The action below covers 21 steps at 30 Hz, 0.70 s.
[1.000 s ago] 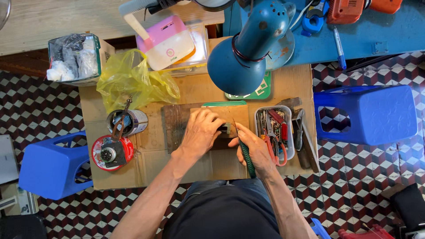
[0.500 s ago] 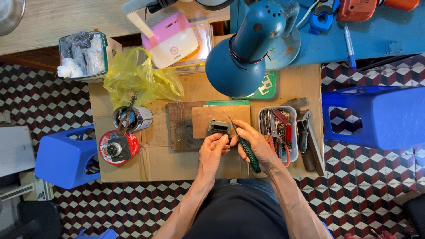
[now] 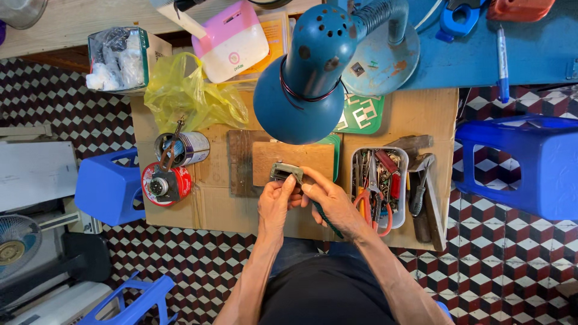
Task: The person uses a utility knife and pliers to scrape and adjust a small metal component on a workbench. They repeatedly pick up and set down tools, retrieve small parts from a yellow plastic bag, and manipulate the component under a blue desk lamp.
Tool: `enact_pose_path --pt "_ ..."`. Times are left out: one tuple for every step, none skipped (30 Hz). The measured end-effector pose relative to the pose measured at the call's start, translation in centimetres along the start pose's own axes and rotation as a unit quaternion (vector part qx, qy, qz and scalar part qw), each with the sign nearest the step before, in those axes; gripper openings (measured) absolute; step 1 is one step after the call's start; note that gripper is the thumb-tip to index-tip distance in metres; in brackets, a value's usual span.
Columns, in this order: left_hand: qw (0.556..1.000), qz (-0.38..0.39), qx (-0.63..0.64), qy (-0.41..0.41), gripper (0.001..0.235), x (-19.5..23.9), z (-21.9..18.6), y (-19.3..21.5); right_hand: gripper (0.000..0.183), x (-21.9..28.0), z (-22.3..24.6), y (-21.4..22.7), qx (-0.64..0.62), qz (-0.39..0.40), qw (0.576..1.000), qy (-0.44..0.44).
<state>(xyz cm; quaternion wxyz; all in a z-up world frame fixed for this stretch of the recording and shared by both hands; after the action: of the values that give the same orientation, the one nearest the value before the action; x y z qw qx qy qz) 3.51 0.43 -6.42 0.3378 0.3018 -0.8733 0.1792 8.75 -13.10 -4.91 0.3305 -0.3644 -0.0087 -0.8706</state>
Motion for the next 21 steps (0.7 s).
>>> enact_pose_path --pt "1.0 -0.002 0.0 0.001 0.048 0.13 -0.05 -0.09 0.06 0.03 0.05 0.05 0.004 0.001 1.0 0.003" --pt "1.0 -0.005 -0.002 0.003 0.048 0.27 -0.09 -0.12 0.06 0.08 0.12 0.06 0.007 0.001 1.0 0.005" --pt "1.0 -0.007 -0.003 0.005 0.049 0.37 -0.1 -0.16 0.06 0.1 0.2 0.1 0.01 0.002 1.0 0.007" --pt "1.0 -0.01 -0.006 0.004 0.049 0.48 -0.05 -0.22 0.059 0.17 0.19 0.14 0.007 0.004 1.0 0.007" --pt "1.0 -0.012 -0.008 0.003 0.049 0.57 0.02 -0.26 0.059 0.23 0.19 0.17 0.003 0.006 1.0 0.006" --pt "1.0 -0.013 -0.011 0.002 0.049 0.52 -0.06 -0.24 0.059 0.17 0.29 0.13 0.0 0.008 1.0 0.006" --pt "1.0 -0.012 -0.011 0.0 0.05 0.45 -0.17 -0.25 0.059 0.08 0.32 0.11 0.009 0.006 1.0 0.001" --pt "1.0 -0.009 -0.011 -0.002 0.05 0.4 -0.15 -0.37 0.059 0.09 0.26 0.21 0.018 0.002 1.0 -0.005" --pt "1.0 -0.007 -0.011 -0.003 0.051 0.39 -0.12 -0.45 0.059 0.15 0.17 0.31 0.027 -0.001 1.0 -0.01" --pt "1.0 -0.003 -0.004 -0.004 0.05 0.42 -0.08 -0.52 0.06 0.22 0.21 0.26 0.022 0.002 1.0 -0.01" --pt "1.0 0.001 0.004 -0.005 0.05 0.47 -0.05 -0.55 0.06 0.33 0.22 0.21 0.018 0.005 1.0 -0.009" --pt "1.0 0.005 0.012 -0.006 0.05 0.51 -0.01 -0.62 0.06 0.43 0.22 0.18 0.013 0.008 1.0 -0.009" --pt "1.0 0.003 0.015 -0.008 0.049 0.47 0.04 -0.65 0.061 0.44 0.3 0.18 0.013 0.009 1.0 -0.005" --pt "1.0 0.0 0.017 -0.009 0.048 0.47 0.09 -0.62 0.061 0.44 0.36 0.12 0.013 0.01 1.0 -0.002" --pt "1.0 -0.002 0.02 -0.011 0.048 0.52 0.11 -0.58 0.061 0.48 0.41 0.05 0.013 0.011 1.0 0.001" --pt "1.0 -0.006 0.021 -0.01 0.046 0.49 0.13 -0.58 0.061 0.44 0.42 0.05 0.008 0.01 1.0 -0.001" --pt "1.0 -0.009 0.021 -0.009 0.045 0.48 0.14 -0.58 0.061 0.41 0.42 0.01 0.004 0.01 1.0 -0.003" --pt "1.0 -0.012 0.022 -0.008 0.044 0.48 0.23 -0.61 0.061 0.4 0.36 0.05 0.0 0.009 1.0 -0.006" --pt "1.0 -0.01 0.019 -0.008 0.044 0.48 0.27 -0.71 0.061 0.39 0.26 0.11 -0.001 0.007 1.0 -0.009" --pt "1.0 -0.01 0.015 -0.009 0.044 0.52 0.24 -0.67 0.061 0.34 0.16 0.07 -0.001 0.007 1.0 -0.012" --pt "1.0 -0.01 0.012 -0.01 0.043 0.54 0.2 -0.62 0.061 0.29 0.05 0.03 -0.001 0.007 1.0 -0.015"
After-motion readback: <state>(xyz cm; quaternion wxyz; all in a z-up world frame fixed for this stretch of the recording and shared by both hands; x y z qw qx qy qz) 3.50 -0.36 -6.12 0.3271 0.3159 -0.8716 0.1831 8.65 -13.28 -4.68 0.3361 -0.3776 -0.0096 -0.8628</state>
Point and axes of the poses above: each hand's wrist, its own x-axis away from the middle knuckle, its own y-axis out of the back of the hand, z = x × y, the point moved 10 cm from there along -x, towards the middle knuckle, and after that the axes turned 14 degrees about x, right-handed, at the moved point
